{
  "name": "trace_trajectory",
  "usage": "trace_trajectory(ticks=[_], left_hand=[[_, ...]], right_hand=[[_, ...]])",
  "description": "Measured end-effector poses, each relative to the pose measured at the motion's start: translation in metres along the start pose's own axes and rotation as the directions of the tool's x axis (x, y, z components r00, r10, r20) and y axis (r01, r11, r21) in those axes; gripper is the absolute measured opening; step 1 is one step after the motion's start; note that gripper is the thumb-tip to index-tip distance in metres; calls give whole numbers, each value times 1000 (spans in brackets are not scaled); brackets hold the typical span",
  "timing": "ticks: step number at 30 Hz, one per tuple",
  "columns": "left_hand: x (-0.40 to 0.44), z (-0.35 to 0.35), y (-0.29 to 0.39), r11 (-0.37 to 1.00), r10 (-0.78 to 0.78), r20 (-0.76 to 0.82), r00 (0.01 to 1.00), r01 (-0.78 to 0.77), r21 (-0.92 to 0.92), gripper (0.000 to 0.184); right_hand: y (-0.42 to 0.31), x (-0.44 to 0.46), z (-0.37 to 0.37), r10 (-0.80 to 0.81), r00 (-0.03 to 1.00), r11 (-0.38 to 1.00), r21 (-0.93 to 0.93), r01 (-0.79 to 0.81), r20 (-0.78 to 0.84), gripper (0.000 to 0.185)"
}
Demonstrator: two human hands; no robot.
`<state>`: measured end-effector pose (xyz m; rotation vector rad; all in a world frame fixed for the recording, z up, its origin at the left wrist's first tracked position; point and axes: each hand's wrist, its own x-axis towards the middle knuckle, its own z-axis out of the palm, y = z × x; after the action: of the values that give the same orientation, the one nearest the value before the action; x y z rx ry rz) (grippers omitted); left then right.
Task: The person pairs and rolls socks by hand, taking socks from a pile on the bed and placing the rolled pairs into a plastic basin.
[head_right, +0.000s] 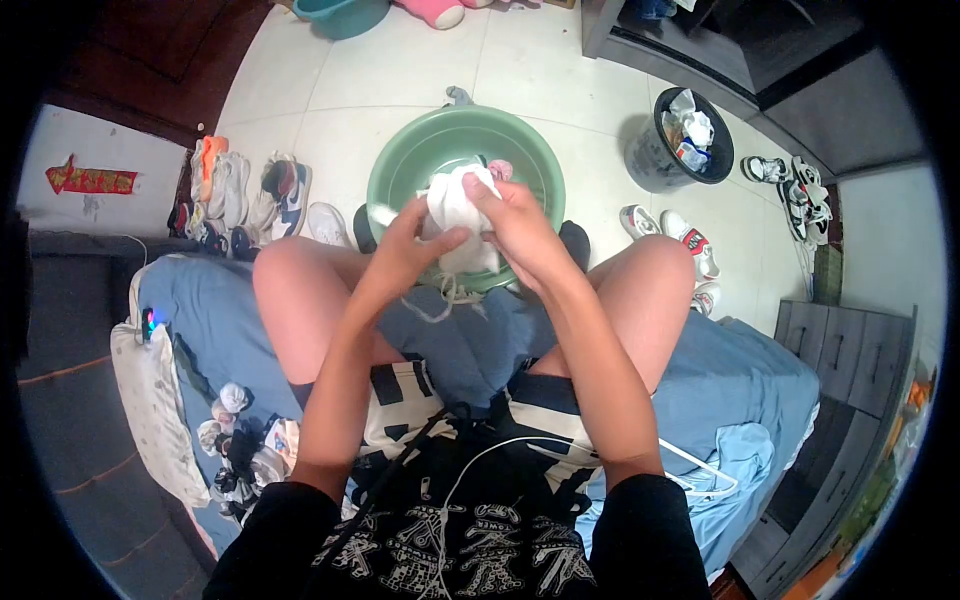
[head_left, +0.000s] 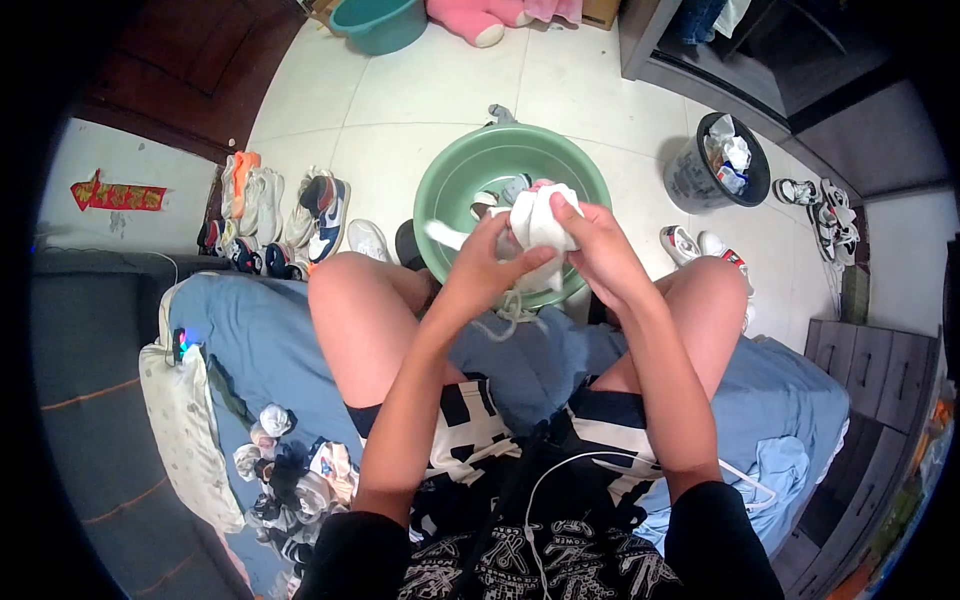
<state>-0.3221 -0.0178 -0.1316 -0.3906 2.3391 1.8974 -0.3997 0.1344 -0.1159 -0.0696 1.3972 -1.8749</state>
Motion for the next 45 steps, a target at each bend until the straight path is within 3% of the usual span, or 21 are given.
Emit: trace_trajectory(ticks=[3,5,7,8,12,14,15,17,22,23,24,28,29,32,34,35,37,39,41,43,45], left_hand=[[-5,-3,4,999,15,213,977,-6,-44,51],[-8,-4,5,990,96,225,970,-116,77,46],[-3,-5,-4,998,-30,521,853,2,56,37],[-3,-3,-7,998,45,535,844,-58,7,23],[-3,2,-11,971,41,547,836,95,-219,15],[-3,10,-4,966,-18,279,960,89,-242,17],[-1,12,-6,966,-18,279,960,88,-242,17],[3,16,-13,969,54,142,988,-18,-247,26],[-13,36,4,978,210,188,959,-203,-58,41],[-14,37,2,962,268,259,928,-274,-14,44],[-10,34,-2,998,18,326,945,2,-61,41],[-5,22,13,911,-261,77,962,272,-311,41],[-2,20,11,912,-254,76,964,265,-314,41],[4,13,0,788,-223,-48,974,151,-597,35],[5,7,-5,718,-235,-38,971,147,-681,37],[6,6,-5,642,-232,-21,973,136,-754,39],[1,6,9,672,-276,-57,960,150,-725,40],[3,4,5,698,-223,-30,974,138,-702,38],[2,6,1,730,-204,-7,979,148,-667,38],[0,10,4,720,-270,-36,962,177,-671,38],[1,6,4,716,-180,26,983,149,-682,37]], right_hand=[[-11,-6,0,-27,1000,979,203,23,13,47],[-16,-5,-6,-32,999,981,191,29,12,52],[-20,-3,-15,-126,992,868,486,99,23,58],[-13,5,-33,-240,960,799,591,110,147,55],[-23,2,-40,-333,933,620,777,110,134,51],[-22,1,-40,-330,935,573,815,87,132,51],[-23,-1,-36,-325,936,525,849,61,134,51],[-24,-8,-26,-316,932,467,884,-10,177,53],[-29,-19,-8,-331,907,382,916,-124,260,54],[-31,-15,-13,-276,952,552,833,46,130,54],[-32,-9,-21,-245,969,702,688,186,-12,54],[-5,6,-51,114,904,862,494,116,-412,66],[-3,3,-46,91,886,906,407,116,-455,66],[-10,-10,-31,-74,900,981,129,143,-430,57],[-16,-15,-23,-267,954,944,-238,230,-134,46],[-16,-17,-20,-265,954,944,-236,229,-137,46],[-16,-18,-8,-188,968,903,-358,238,169,42],[-4,-13,-1,-239,964,893,-363,266,118,42],[10,-7,-1,-356,934,772,-552,316,37,31],[5,-7,4,-356,935,790,-533,304,6,18],[5,-3,2,-407,908,819,-482,311,-105,16]])
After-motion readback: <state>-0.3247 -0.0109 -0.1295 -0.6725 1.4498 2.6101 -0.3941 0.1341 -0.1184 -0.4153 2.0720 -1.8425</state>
